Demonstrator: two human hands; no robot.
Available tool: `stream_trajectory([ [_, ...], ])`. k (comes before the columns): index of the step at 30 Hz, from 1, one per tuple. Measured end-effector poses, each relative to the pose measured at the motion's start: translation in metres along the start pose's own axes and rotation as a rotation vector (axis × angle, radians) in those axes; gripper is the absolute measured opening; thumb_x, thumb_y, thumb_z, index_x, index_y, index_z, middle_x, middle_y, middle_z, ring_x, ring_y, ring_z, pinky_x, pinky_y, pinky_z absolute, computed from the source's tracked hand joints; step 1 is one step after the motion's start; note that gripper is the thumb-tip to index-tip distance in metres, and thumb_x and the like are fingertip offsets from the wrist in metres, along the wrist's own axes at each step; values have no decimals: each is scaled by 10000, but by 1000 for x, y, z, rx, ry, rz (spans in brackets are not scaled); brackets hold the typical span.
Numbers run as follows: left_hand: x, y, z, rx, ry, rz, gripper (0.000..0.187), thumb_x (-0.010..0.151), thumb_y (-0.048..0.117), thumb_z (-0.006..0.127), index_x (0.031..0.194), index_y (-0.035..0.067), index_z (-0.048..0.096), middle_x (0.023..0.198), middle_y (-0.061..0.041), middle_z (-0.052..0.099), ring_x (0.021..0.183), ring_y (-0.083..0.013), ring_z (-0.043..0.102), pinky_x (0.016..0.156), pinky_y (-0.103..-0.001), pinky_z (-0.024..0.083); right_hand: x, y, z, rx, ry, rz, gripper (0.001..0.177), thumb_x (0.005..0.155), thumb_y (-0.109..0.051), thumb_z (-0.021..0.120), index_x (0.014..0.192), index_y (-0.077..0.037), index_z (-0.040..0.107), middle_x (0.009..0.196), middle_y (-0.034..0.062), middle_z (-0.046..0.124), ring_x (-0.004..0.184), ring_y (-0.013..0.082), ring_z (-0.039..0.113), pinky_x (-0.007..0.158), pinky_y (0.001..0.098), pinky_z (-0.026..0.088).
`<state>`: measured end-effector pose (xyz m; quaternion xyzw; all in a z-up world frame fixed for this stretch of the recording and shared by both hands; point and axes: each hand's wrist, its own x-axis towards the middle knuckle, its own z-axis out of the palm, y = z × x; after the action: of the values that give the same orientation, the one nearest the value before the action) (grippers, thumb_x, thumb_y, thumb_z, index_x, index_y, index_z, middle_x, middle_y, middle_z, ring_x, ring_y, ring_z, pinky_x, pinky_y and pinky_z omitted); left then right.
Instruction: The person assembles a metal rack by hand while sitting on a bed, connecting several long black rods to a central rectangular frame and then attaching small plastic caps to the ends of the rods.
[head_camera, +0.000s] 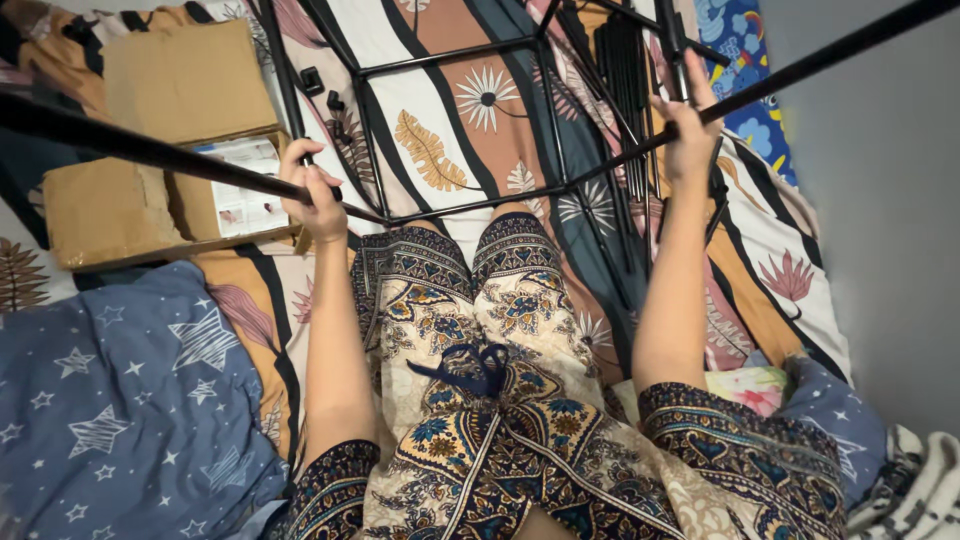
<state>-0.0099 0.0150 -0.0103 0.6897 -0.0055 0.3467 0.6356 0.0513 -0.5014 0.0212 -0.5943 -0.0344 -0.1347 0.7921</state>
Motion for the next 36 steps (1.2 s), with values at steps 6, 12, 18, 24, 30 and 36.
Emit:
stream_trajectory([
  [6, 2, 8, 1, 52, -37, 170, 297, 952, 22, 478, 670, -55, 524, 1204, -224, 655, 994, -243, 595, 891, -371, 480, 11, -14, -38, 187, -87, 121, 695, 870, 37, 480, 1564, 34, 439, 1543, 206, 539, 1510, 317, 507, 1107, 404, 588],
  [12, 4, 13, 4, 53, -35, 146, 297, 943, 40, 489, 661, -48, 519, 1169, -221, 667, 899, -212, 581, 817, -337, 469, 18, -17, -54, 233, -109, 171, 734, 837, 18, 492, 1567, 32, 425, 1530, 198, 539, 1525, 321, 495, 1102, 432, 569],
  [18, 0, 17, 3, 66, -50, 177, 305, 968, 37, 486, 677, -49, 510, 1199, -217, 662, 969, -233, 595, 885, -362, 473, 10, -1, -44, 243, -98, 141, 719, 932, -58, 547, 1625, 7, 369, 1460, 211, 597, 1288, 294, 670, 998, 406, 621],
  [24, -5, 13, 1, 38, -47, 70, 279, 960, 50, 487, 703, -51, 519, 1219, -225, 649, 904, -207, 590, 813, -340, 480, 1, 6, -22, 117, -70, 51, 613, 972, -86, 535, 1568, -25, 402, 1411, 265, 671, 882, 218, 739, 758, 285, 572],
  [30, -4, 17, 8, 43, -56, 147, 301, 987, 37, 503, 700, -51, 521, 1222, -231, 641, 993, -231, 604, 857, -343, 474, -3, 32, 11, -20, 66, -133, 352, 980, -53, 546, 1313, 35, 621, 1298, 261, 727, 583, 70, 558, 517, 200, 423],
  [36, -4, 18, 11, 34, -48, 70, 296, 961, 57, 504, 687, -50, 533, 1202, -238, 649, 903, -213, 595, 798, -339, 487, -15, 78, 39, -121, 99, -276, 301, 1013, -15, 565, 1283, 66, 670, 1378, 257, 722, 744, 80, 577, 602, 213, 379],
])
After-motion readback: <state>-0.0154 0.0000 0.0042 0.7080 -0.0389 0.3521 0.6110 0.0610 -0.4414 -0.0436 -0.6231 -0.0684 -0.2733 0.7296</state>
